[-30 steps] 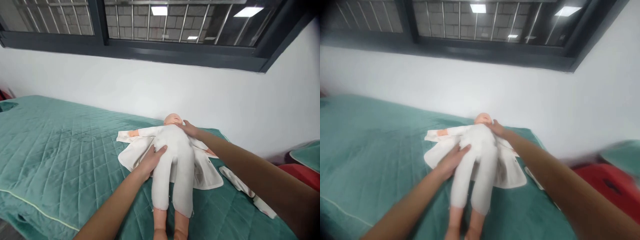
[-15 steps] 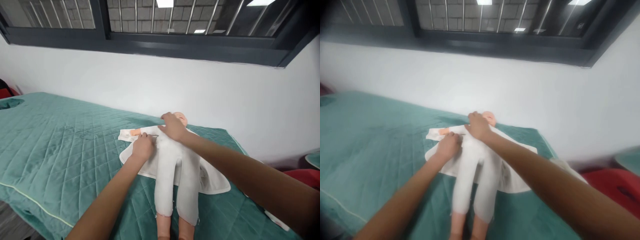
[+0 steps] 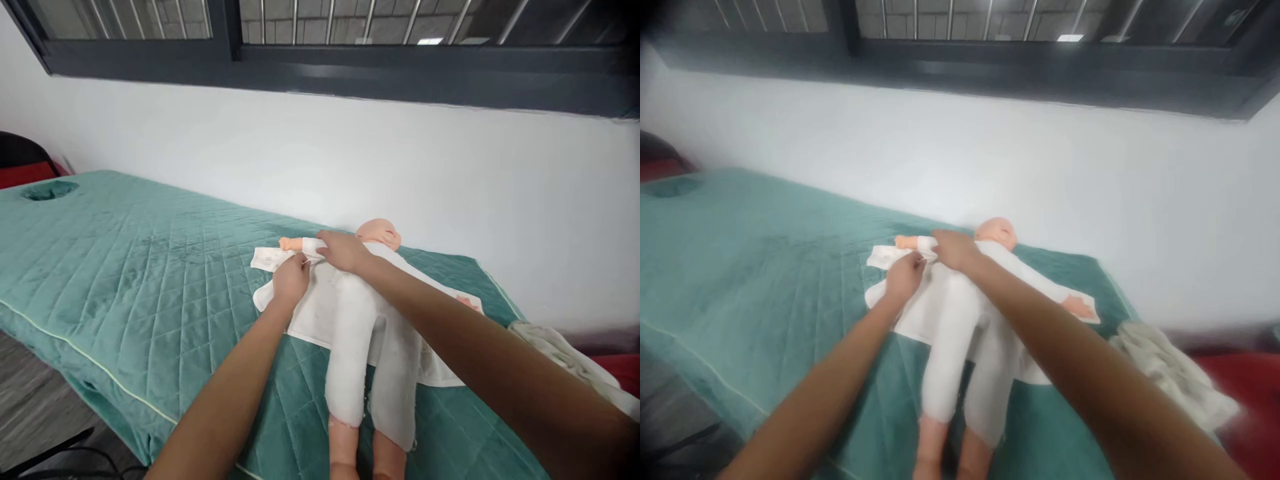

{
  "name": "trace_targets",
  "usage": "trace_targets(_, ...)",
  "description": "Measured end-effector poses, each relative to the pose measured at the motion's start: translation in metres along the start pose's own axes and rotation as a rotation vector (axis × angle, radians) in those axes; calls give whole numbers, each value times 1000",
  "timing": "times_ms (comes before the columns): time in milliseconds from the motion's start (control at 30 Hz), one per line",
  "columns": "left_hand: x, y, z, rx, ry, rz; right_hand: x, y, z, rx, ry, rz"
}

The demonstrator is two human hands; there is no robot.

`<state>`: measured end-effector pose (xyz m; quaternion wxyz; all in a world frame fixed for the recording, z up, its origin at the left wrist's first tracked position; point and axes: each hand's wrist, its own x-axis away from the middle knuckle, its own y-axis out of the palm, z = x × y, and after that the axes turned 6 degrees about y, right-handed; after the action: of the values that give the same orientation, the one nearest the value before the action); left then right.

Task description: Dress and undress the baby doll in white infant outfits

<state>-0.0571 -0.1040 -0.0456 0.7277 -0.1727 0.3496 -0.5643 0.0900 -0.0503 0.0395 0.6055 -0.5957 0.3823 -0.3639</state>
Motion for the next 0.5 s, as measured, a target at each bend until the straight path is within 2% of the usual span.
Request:
trace_targets(100,-4,-5,-5,225,-131,125,11,-3,9,-36,9,24)
trace_targets(233,-7,-11,-9,365,-188,184,22,-2,14,-61,-5,20)
trace_targets(500,-8,-15,-15,610,-330,305,31,4,14,46,-18,10)
